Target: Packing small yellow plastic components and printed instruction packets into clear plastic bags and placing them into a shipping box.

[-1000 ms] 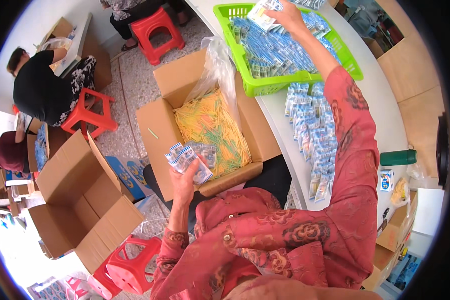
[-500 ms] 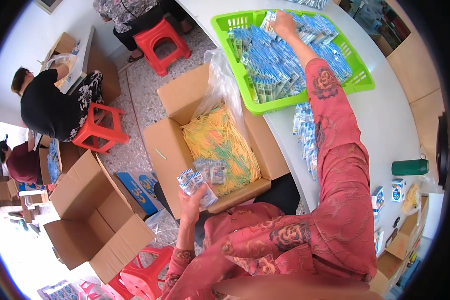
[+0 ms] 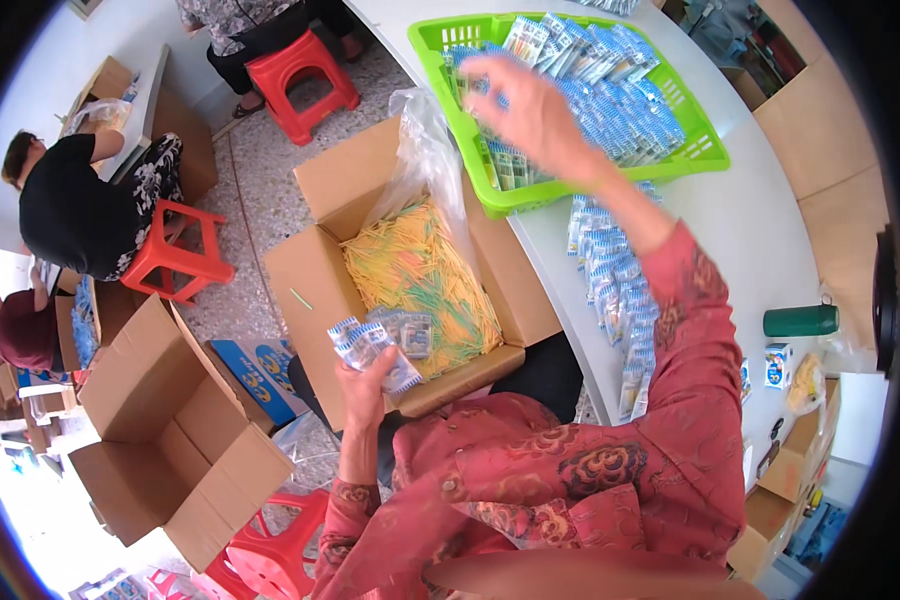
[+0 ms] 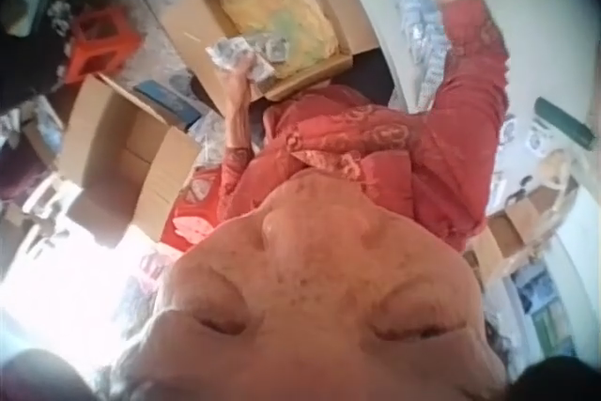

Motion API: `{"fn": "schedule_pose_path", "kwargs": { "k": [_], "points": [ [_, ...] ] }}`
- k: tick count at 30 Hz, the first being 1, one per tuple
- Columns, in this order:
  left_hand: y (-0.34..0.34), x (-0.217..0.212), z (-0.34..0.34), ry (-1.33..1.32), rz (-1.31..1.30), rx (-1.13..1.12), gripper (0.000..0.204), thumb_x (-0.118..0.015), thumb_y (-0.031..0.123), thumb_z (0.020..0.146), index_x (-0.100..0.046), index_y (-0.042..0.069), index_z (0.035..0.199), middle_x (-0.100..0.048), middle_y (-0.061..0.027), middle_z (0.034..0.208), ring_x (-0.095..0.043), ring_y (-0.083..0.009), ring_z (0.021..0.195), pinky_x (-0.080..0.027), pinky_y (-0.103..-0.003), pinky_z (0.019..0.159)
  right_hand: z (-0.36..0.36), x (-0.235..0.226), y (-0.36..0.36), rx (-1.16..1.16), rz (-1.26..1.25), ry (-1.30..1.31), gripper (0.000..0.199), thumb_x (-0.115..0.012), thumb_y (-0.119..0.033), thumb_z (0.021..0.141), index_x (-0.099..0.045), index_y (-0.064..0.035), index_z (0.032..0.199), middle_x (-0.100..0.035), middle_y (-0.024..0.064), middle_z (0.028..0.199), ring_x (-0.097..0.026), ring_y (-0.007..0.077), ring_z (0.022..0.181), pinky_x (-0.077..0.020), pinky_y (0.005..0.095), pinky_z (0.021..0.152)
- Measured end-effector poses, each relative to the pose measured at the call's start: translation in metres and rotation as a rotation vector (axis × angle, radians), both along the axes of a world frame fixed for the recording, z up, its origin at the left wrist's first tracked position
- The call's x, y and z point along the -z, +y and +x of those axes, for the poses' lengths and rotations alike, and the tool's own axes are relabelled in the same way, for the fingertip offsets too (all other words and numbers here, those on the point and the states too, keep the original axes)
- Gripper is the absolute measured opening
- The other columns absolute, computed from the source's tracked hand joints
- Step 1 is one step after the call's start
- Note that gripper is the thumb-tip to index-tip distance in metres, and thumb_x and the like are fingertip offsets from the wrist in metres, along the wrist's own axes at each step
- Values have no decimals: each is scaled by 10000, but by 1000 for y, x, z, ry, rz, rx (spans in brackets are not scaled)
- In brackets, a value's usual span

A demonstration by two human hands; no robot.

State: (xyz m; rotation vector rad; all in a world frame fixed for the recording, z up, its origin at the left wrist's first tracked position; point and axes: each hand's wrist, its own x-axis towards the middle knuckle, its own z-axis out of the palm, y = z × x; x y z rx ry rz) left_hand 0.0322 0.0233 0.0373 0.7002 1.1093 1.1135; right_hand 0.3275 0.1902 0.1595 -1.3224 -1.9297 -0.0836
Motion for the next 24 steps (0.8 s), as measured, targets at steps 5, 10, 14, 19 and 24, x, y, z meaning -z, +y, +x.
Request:
{"fn": "schedule_pose_path", "kwargs": {
  "k": [5,10,14,19,24],
  "points": [
    [3,-17,26,55,130,72,232,-657,21,729,-588,-13,949,-623,-49,860,-587,-108,745,-490,-266,675,-82,50,-118,-431,-620,202,307,-657,-296,741,-544,-49,885,-587,86,709,-587,211,651,-465,327,586],
    [-4,-21,24,224,233,120,197,-659,62,736,-627,-10,916,-626,-27,812,-565,-77,720,-479,-243,644,-107,67,-140,-415,-608,391,192,-677,-148,715,-551,-4,700,-533,90,580,-511,138,524,-403,287,486],
    [-10,-35,19,107,200,171,220,-654,93,759,-616,6,958,-628,-23,842,-566,-76,741,-475,-234,663,-112,56,-142,-426,-637,353,128,-647,-106,737,-569,-5,719,-519,73,577,-469,92,526,-386,267,486],
    [-16,-26,8,-95,132,194,260,-647,133,781,-597,20,1009,-627,-33,890,-574,-83,774,-484,-247,693,-111,54,-142,-481,-640,283,89,-609,-87,773,-593,0,782,-550,70,609,-497,85,552,-405,262,508],
    [-18,-25,1,-97,164,157,238,-664,77,754,-608,17,978,-633,-38,874,-582,-90,758,-490,-253,686,-114,56,-147,-500,-749,381,98,-605,-94,789,-596,3,803,-560,44,622,-507,69,571,-416,239,520]
  ]
}}
